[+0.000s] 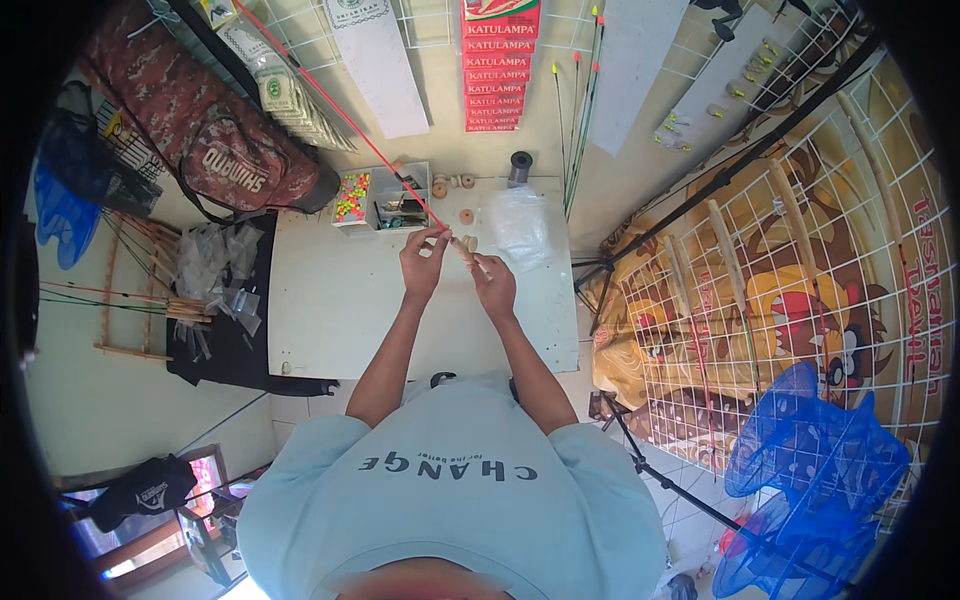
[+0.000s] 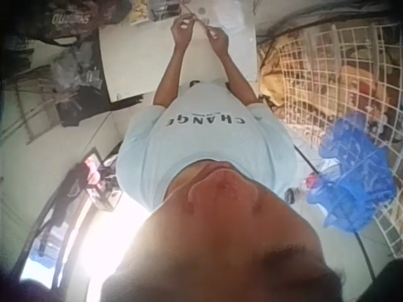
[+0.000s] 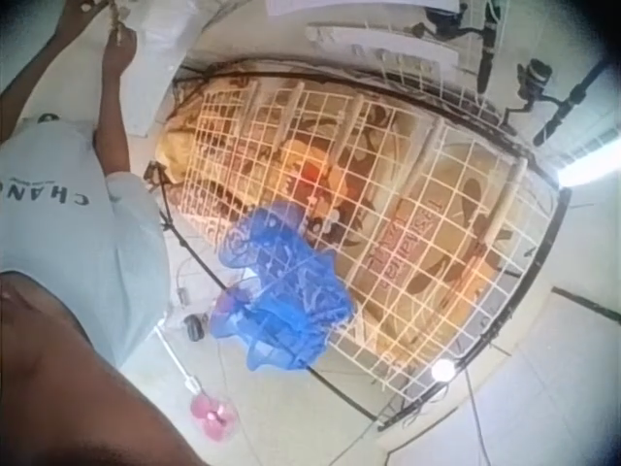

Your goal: Assemble fishing rod components by attaching a bobber and line to the rod tip.

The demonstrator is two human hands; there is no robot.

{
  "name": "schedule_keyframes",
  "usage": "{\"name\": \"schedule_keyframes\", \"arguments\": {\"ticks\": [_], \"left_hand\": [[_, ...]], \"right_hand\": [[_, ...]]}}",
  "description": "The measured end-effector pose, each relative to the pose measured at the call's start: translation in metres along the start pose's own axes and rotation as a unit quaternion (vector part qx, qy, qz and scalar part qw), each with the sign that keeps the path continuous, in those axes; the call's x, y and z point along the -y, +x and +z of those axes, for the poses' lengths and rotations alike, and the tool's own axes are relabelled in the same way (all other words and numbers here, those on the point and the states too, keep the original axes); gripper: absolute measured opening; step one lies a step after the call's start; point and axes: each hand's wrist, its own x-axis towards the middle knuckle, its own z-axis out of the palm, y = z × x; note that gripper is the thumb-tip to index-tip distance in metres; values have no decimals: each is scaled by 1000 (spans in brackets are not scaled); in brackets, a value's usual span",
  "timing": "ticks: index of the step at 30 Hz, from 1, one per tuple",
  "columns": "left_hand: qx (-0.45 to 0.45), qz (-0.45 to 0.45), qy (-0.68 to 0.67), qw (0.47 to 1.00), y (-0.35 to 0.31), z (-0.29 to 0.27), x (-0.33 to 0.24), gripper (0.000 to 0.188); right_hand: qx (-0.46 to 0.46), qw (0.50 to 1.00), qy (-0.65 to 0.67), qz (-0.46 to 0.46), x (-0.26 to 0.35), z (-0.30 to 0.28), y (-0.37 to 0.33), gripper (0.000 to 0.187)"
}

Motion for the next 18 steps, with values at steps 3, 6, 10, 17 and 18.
{"name": "schedule_keyframes", "arguments": {"ticks": [3,6,10,17,18], "left_hand": [[-7,13,20,1000,-2,1,2,13],[2,10,31,999,-6,-2,4,13],[17,11,30,999,-7,-5,5,13],[38,-3,45,998,-5,-14,6,14],[48,6,45,998,-4,-15,6,15]], "right_hand": [[18,999,-35,6,-1,-1,2,24],[31,999,-35,13,1,-2,0,24],[55,998,-16,39,-2,2,-3,24],[18,1000,-2,1,23,-3,2,28],[10,1000,0,-26,31,-6,6,27]]}}
